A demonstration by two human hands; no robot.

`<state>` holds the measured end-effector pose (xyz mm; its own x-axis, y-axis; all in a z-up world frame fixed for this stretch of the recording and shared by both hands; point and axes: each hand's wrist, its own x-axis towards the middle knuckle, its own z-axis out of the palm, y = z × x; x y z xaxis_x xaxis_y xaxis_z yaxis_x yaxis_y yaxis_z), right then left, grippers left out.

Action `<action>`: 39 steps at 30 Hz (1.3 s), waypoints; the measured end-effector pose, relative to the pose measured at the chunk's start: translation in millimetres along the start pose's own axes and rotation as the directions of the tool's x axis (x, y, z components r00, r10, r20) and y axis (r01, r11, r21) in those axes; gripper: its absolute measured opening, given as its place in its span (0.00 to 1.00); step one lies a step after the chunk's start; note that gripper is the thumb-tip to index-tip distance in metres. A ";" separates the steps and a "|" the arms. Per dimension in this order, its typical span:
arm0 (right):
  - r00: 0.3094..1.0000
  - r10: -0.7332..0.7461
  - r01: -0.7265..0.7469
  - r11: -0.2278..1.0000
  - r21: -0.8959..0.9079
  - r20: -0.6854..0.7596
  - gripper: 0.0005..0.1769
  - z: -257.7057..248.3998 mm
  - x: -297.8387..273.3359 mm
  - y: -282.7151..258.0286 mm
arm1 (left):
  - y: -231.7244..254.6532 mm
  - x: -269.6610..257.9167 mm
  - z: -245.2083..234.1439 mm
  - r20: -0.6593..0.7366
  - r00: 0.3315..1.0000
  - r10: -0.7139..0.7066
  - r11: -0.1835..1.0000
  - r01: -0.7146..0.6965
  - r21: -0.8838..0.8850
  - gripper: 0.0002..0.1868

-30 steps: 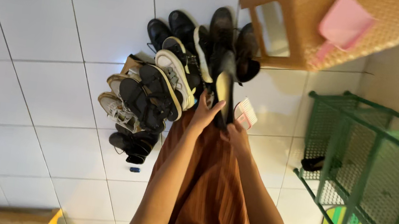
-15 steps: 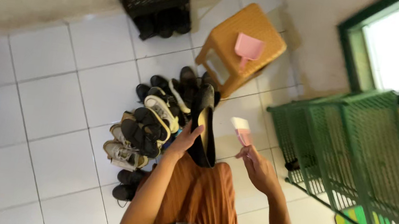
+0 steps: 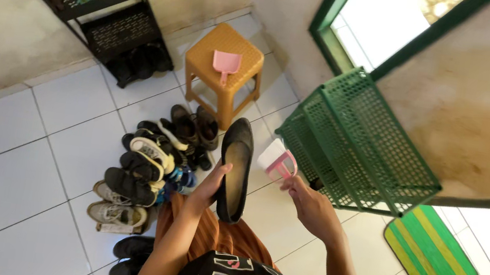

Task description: The person holds a black shoe and scrubs its sole and upper with a pink brush. They rotate the shoe to access different areas and continue scrubbing the same shoe for the duration of the clip.

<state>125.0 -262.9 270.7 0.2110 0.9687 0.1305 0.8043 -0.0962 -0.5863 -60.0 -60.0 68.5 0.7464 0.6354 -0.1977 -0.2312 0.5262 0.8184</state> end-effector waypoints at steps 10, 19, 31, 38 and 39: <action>0.894 0.186 -0.075 0.959 0.273 -0.407 0.16 -14.5 -34.5 71.6 | -35.3 13.6 18.1 -0.031 0.988 -0.150 0.933 0.152 0.326 0.26; 0.798 0.247 0.302 0.626 0.719 -0.550 0.08 46.7 -11.1 82.2 | -55.4 16.6 39.1 0.036 0.999 -0.033 0.881 0.012 0.472 0.22; 0.776 0.268 0.185 0.768 0.613 -0.570 0.07 77.4 -22.9 81.6 | -108.3 -3.7 -7.0 0.019 1.000 -0.013 0.631 -0.006 0.776 0.26; 0.622 0.394 0.008 0.861 0.508 -0.676 0.08 65.8 -31.5 106.2 | -102.7 -19.5 -21.1 0.043 0.989 -0.142 0.750 0.079 0.657 0.25; 0.652 0.386 0.085 0.818 0.569 -0.652 0.07 67.2 -32.2 106.6 | -96.4 -20.3 -19.8 0.052 0.989 -0.141 0.767 0.076 0.637 0.24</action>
<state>166.6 -288.9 150.2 0.8105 0.4455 0.3803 0.3597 0.1339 -0.9234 -65.2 -112.4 -17.1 0.8028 0.5248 -0.2832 0.2769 0.0925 0.9564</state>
